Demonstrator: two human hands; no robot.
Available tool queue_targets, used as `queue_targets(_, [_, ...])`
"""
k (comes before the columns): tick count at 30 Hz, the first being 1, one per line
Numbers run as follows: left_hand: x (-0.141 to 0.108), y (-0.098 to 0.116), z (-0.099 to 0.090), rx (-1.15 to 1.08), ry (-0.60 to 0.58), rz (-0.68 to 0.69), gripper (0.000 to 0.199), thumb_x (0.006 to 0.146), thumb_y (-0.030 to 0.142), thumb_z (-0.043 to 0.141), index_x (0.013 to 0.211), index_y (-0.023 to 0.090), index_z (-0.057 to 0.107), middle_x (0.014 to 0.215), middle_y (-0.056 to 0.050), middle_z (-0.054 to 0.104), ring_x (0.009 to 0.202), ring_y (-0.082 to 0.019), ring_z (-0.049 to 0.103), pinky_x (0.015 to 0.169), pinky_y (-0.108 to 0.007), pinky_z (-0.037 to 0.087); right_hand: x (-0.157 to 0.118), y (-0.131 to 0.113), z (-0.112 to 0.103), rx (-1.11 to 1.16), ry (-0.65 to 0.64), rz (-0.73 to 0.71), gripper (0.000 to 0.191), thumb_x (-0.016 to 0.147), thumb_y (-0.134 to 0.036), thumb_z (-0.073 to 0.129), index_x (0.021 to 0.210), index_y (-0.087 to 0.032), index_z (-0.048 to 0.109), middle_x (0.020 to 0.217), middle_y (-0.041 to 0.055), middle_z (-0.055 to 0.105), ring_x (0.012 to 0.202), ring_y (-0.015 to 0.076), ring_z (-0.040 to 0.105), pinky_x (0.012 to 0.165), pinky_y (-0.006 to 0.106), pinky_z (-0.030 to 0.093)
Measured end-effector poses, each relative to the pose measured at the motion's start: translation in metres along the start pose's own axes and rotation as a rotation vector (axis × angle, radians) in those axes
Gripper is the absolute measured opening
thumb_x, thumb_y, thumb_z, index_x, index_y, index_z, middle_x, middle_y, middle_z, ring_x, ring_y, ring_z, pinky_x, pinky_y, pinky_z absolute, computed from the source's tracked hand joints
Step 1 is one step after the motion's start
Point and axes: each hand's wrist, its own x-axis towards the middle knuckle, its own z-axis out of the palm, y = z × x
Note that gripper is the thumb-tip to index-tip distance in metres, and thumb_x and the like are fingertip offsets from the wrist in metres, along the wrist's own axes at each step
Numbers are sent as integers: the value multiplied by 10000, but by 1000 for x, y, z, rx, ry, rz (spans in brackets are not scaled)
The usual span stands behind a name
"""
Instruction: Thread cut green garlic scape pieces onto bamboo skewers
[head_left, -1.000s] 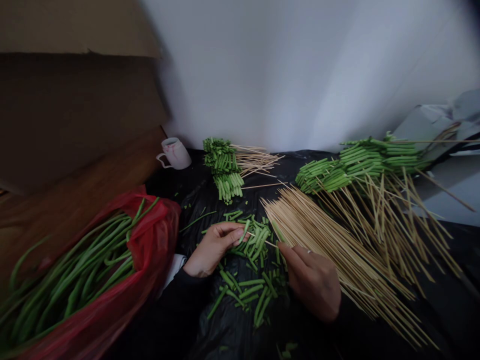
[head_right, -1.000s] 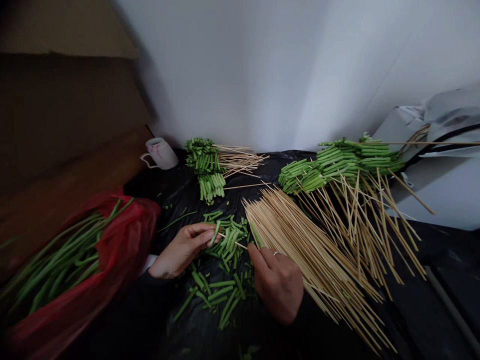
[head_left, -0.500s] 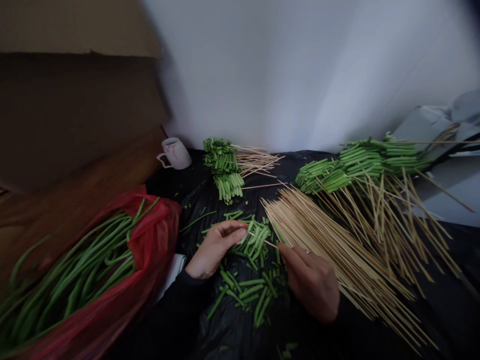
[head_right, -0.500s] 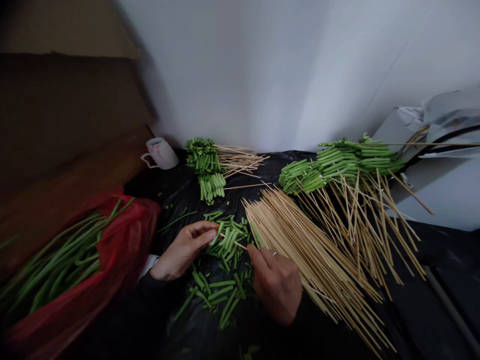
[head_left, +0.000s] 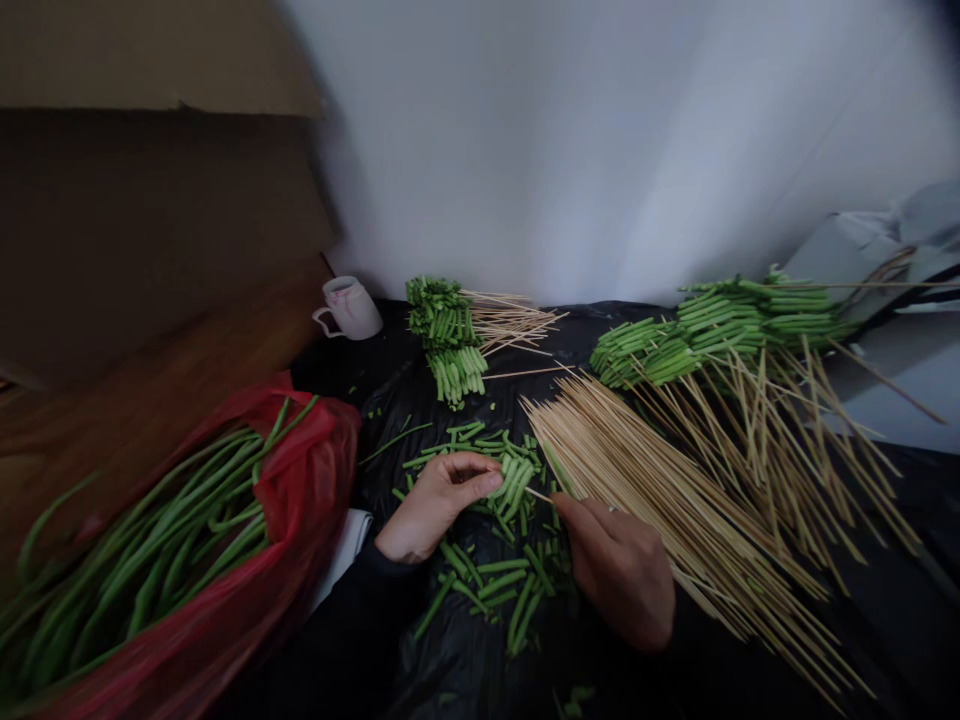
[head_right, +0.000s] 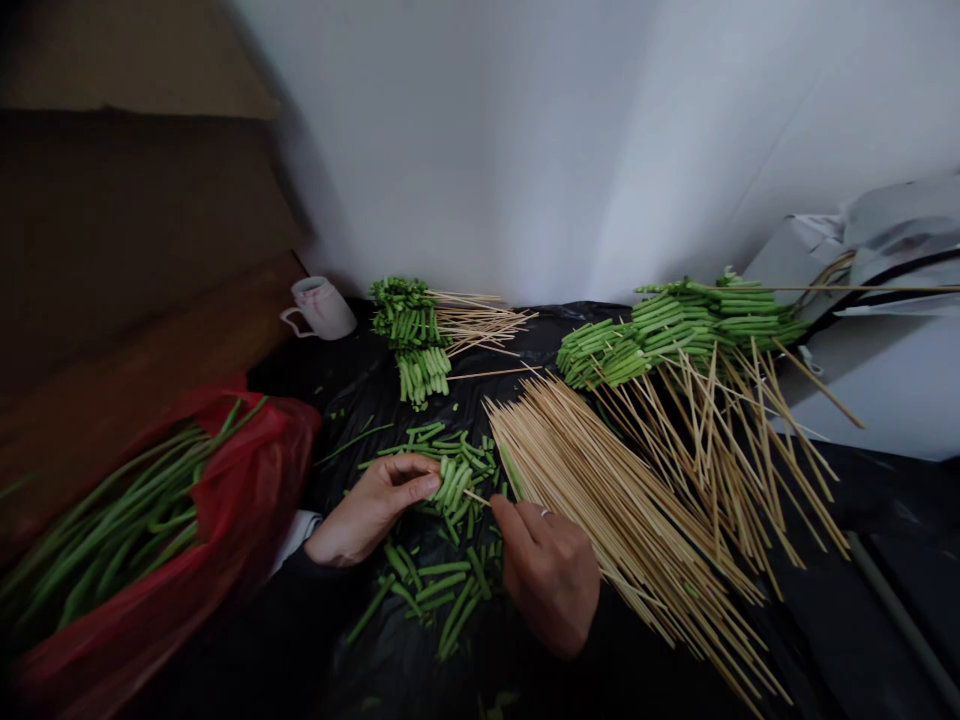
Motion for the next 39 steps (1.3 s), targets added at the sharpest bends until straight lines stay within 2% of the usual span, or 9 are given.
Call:
queue_targets(6, [-1,3,-1,75,-13,46,199,639,312,818,743,160,741,721,-3,685,674,-110,557,703,-230,430,2,0,-1,7,-12,0,281,916,-83,429,1084,-135,648,657,4,584,584,124,541,576,279,342])
queue_targets(9, [0,7,-7,128,-10,97,206,738,353,742,792,155,737,763,-23,699,709,-122,573,697,-229,427,6,5,-4,-19,7,3,288,903,-70,436,1091,-135,645,662,10,597,589,125,547,578,280,340])
queue_targets(13, [4,12,-19,214,149,169,258,801,391,665,877,151,722,848,-54,723,790,-162,612,729,-254,440,8,14,-6,-64,54,40,284,893,-66,463,1097,-153,640,705,10,626,580,114,548,587,269,351])
queue_targets(17, [8,11,-28,489,249,231,230,788,363,658,853,150,716,854,-59,721,792,-186,618,736,-280,442,7,19,-3,-84,71,38,277,892,-80,488,1114,-158,635,719,6,636,590,113,560,598,264,361])
queue_targets(21, [6,5,-31,809,172,261,186,763,359,667,770,180,719,764,-32,681,702,-175,589,660,-277,411,6,19,-2,-91,71,38,277,888,-79,492,1104,-164,641,709,1,632,577,109,553,592,264,363])
queue_targets(25, [5,1,-33,925,65,244,134,705,332,723,720,199,721,718,-23,644,667,-173,561,613,-271,372,7,17,-4,-82,56,28,286,880,-67,483,1106,-147,639,716,12,638,603,111,572,601,258,379])
queue_targets(30, [4,3,-29,888,18,272,84,726,289,707,703,208,716,747,-30,666,718,-187,580,655,-273,384,8,15,-5,-55,21,43,291,885,-67,453,1080,-160,648,695,14,629,634,112,590,619,243,400])
queue_targets(33, [3,6,-24,807,53,292,100,761,289,679,722,201,708,771,-31,688,758,-189,599,697,-272,403,8,15,-4,-64,24,41,273,889,-74,471,1078,-159,649,693,14,626,619,113,583,615,247,394])
queue_targets(39, [3,11,-16,161,112,90,244,686,344,776,833,158,717,771,-33,714,731,-156,612,711,-260,442,6,14,-3,-25,6,27,282,887,-70,478,1106,-145,640,700,17,619,645,124,586,637,251,392])
